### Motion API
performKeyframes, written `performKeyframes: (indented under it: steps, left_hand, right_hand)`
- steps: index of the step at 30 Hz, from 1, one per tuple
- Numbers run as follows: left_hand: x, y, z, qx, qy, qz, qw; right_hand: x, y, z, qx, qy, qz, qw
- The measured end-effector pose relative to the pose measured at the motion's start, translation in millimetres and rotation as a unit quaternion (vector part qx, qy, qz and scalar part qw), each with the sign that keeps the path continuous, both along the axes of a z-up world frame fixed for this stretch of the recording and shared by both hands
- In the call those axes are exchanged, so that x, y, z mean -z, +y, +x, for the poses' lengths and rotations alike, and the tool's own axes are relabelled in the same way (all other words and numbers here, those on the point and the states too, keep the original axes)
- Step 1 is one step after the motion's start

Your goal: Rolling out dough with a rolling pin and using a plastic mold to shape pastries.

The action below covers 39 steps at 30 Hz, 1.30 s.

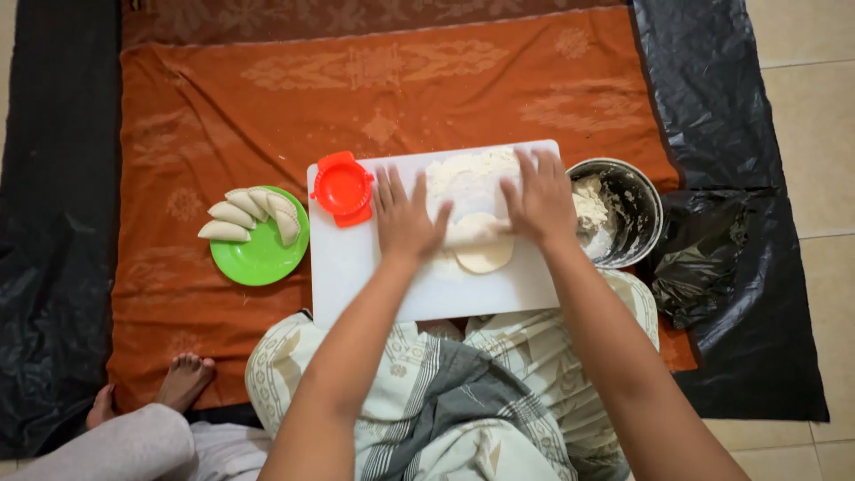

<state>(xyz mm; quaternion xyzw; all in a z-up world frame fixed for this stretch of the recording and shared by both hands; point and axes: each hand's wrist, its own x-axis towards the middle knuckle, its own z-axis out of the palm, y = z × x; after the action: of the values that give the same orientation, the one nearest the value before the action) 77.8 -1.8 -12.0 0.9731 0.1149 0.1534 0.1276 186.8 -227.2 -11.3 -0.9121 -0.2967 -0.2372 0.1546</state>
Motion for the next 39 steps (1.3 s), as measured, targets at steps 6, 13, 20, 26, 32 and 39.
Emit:
performKeyframes:
  steps: [6, 13, 20, 26, 32, 39]
  left_hand:
    - [0, 2, 8, 0.045, -0.029, 0.001, 0.999]
    - [-10, -25, -57, 0.066, 0.085, -0.048, 0.993]
    - [-17, 0, 15, 0.042, -0.01, -0.034, 0.998]
    - [-24, -23, -48, 0.057, 0.115, -0.043, 0.991]
    - [-1, -42, -90, 0.073, 0.072, -0.019, 0.995]
    - [-36, -2, 15, 0.011, 0.093, -0.062, 0.994]
  right_hand:
    - [-9, -1, 0, -0.012, 0.026, 0.027, 0.999]
    - [-8, -26, -80, 0.053, 0.097, -0.038, 0.993]
    - [1, 8, 8, 0.044, 0.009, 0.011, 0.999]
    - [-1, -13, -66, 0.058, -0.01, -0.031, 0.998]
    - [-7, -34, -103, 0.026, 0.081, -0.057, 0.995]
    - [-15, 17, 13, -0.028, 0.044, 0.026, 0.998]
